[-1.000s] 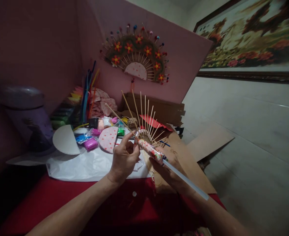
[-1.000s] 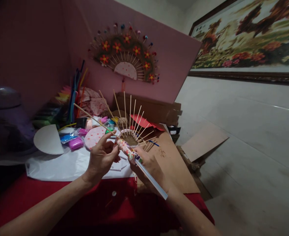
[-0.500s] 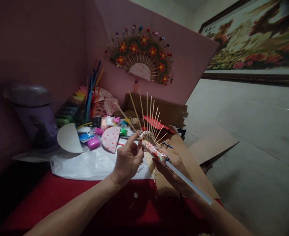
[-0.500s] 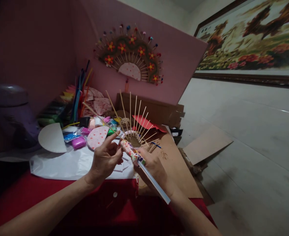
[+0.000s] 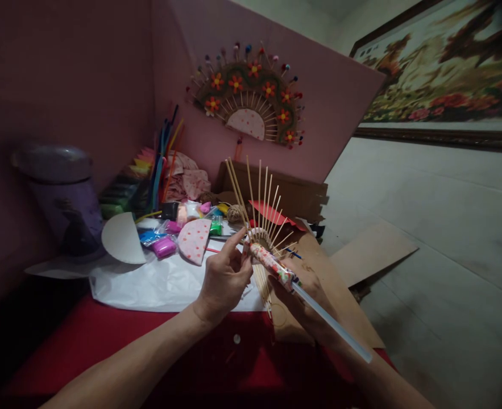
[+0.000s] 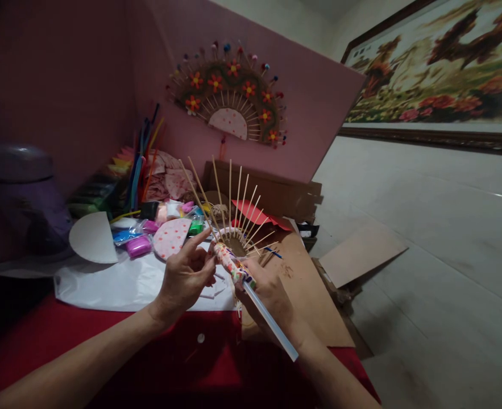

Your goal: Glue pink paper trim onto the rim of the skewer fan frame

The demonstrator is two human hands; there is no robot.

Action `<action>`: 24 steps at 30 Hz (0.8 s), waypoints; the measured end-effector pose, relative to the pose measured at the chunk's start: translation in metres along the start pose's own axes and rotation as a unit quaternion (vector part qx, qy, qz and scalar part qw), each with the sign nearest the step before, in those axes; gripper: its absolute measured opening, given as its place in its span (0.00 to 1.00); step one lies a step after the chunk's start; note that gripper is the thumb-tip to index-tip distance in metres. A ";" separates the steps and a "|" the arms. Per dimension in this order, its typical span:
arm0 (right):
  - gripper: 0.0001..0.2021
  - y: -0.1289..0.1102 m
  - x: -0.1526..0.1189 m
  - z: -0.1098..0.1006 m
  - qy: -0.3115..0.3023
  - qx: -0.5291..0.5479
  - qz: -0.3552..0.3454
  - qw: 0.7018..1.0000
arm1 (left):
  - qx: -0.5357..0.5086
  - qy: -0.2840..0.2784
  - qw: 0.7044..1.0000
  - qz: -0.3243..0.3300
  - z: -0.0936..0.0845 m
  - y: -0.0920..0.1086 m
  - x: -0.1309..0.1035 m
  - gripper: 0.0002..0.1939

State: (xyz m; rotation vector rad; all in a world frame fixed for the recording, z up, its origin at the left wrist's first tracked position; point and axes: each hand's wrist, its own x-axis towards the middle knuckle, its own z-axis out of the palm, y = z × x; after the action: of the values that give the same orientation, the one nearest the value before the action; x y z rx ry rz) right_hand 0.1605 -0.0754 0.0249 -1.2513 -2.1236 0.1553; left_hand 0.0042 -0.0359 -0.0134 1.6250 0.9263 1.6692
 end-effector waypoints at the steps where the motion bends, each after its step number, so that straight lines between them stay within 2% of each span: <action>1: 0.12 0.000 0.000 0.000 0.000 0.000 0.006 1.000 | 0.000 0.001 1.000 0.002 0.000 0.000 0.000 0.25; 12: 0.11 0.010 -0.001 0.006 -0.002 0.015 0.015 1.000 | -0.044 0.016 0.999 -0.026 0.001 0.007 -0.001 0.26; 18: 0.10 0.008 -0.004 0.004 -0.008 0.060 0.023 0.998 | -0.006 0.024 1.000 -0.012 0.001 0.004 0.000 0.27; 24: 0.08 0.012 -0.006 0.007 0.007 0.107 0.034 0.994 | 0.007 0.015 0.999 -0.037 0.000 0.000 -0.001 0.25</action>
State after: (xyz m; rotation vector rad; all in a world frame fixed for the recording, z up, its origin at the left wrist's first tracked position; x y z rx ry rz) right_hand 0.1671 -0.0723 0.0118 -1.1948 -1.9931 0.3915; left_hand 0.0045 -0.0365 -0.0135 1.5609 1.0031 1.6433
